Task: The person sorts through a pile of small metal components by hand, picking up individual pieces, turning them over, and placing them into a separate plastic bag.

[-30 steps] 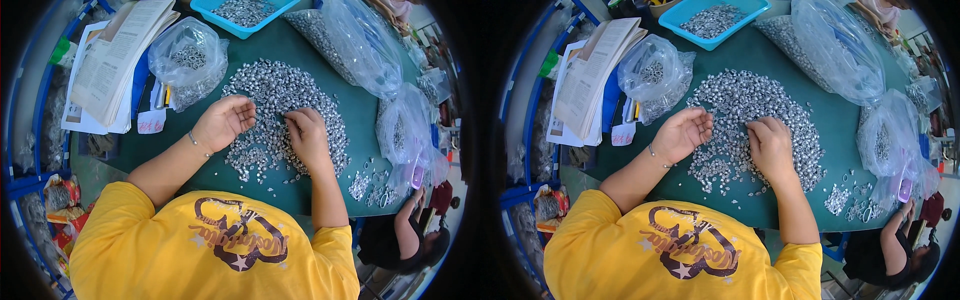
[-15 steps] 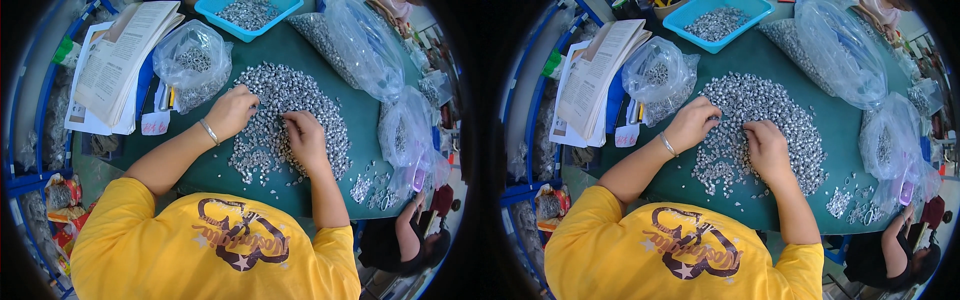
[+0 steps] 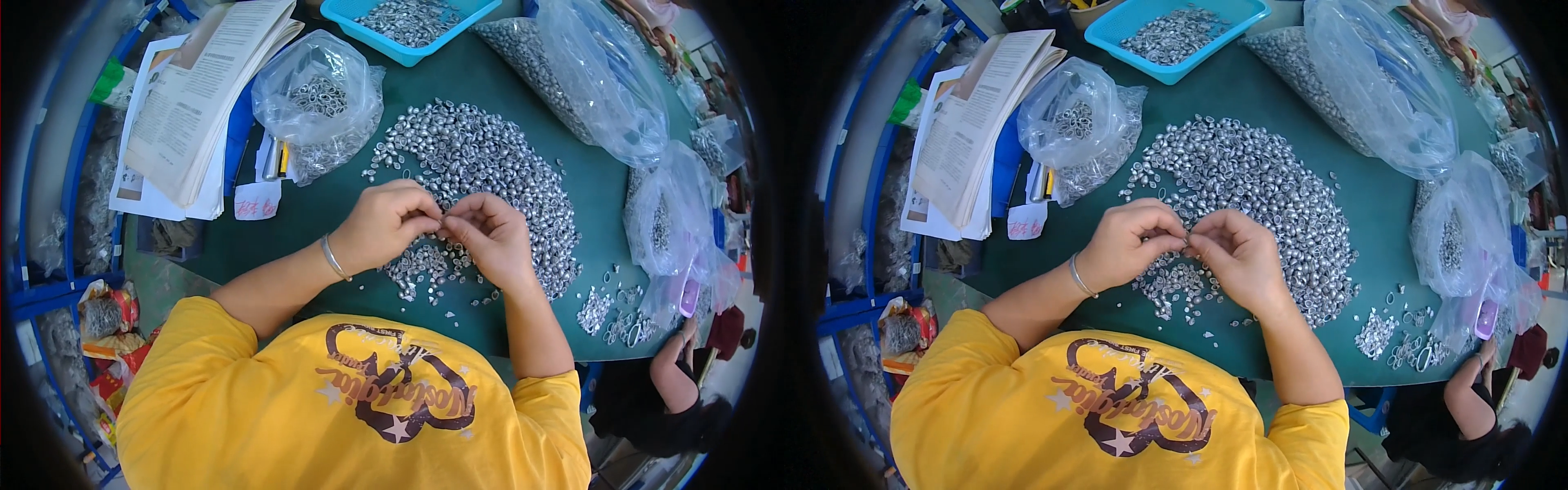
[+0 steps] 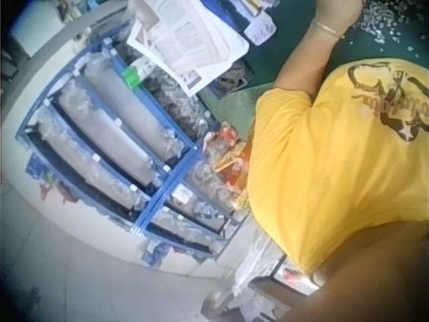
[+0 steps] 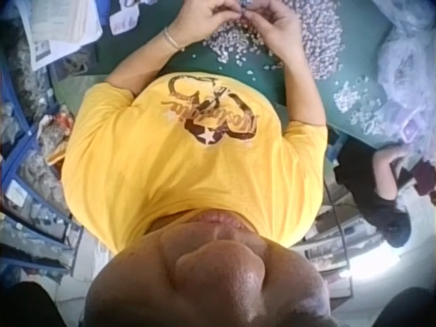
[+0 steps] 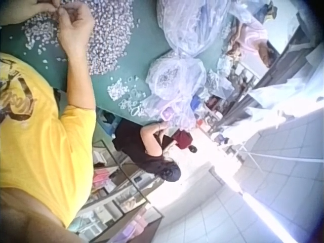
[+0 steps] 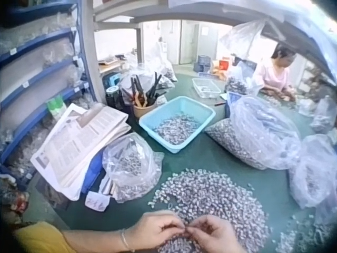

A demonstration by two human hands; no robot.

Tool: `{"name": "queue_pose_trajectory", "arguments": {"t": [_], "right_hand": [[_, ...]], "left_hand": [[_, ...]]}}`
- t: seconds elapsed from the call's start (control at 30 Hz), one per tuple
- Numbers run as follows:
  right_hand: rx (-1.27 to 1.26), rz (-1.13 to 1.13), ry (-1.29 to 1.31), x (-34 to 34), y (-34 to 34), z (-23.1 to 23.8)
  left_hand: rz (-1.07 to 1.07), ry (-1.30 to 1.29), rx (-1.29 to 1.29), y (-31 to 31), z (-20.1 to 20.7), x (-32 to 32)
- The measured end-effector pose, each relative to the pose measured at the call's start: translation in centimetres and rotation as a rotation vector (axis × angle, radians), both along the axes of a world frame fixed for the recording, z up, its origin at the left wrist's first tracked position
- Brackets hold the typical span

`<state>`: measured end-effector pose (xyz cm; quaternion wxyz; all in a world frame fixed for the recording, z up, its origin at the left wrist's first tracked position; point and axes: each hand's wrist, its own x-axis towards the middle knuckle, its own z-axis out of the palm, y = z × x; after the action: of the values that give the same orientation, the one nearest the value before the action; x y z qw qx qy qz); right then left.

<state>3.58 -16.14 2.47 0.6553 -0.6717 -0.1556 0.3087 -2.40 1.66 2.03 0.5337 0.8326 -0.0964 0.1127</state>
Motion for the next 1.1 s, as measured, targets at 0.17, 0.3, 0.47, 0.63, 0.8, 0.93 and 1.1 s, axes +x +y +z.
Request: {"name": "queue_pose_trajectory", "arguments": {"t": [0.17, 0.3, 0.47, 0.63, 0.8, 0.93, 1.1], "right_hand": [[-0.382, -0.067, -0.833, 1.2, -1.0, -0.5], [-0.452, 0.133, -1.062, 0.2, -0.7, -1.0], [-0.429, 0.095, -1.094, -0.4, 0.4, -1.0], [-0.346, 0.169, -1.036, 0.0, 0.8, -0.7], [-0.338, -0.041, -1.035, 1.2, 0.2, -0.4], [-0.352, -0.093, -1.034, 1.6, -0.6, -0.5], [-0.385, -0.033, -0.98, 1.2, -0.3, -1.0]], "left_hand": [[0.48, -0.447, 0.262, 5.0, 3.1, 1.2], [0.651, -0.481, 0.427, 8.4, 4.1, 3.0], [0.277, -0.241, 0.301, 4.3, 1.4, 1.3], [0.193, -0.142, 0.431, 2.7, -3.0, 2.3], [0.126, -0.078, 0.224, 2.7, -2.0, 2.4], [0.402, -0.473, 0.351, 4.9, 1.8, 2.4], [0.683, -0.491, 0.599, 9.3, 3.6, 3.1]]}}
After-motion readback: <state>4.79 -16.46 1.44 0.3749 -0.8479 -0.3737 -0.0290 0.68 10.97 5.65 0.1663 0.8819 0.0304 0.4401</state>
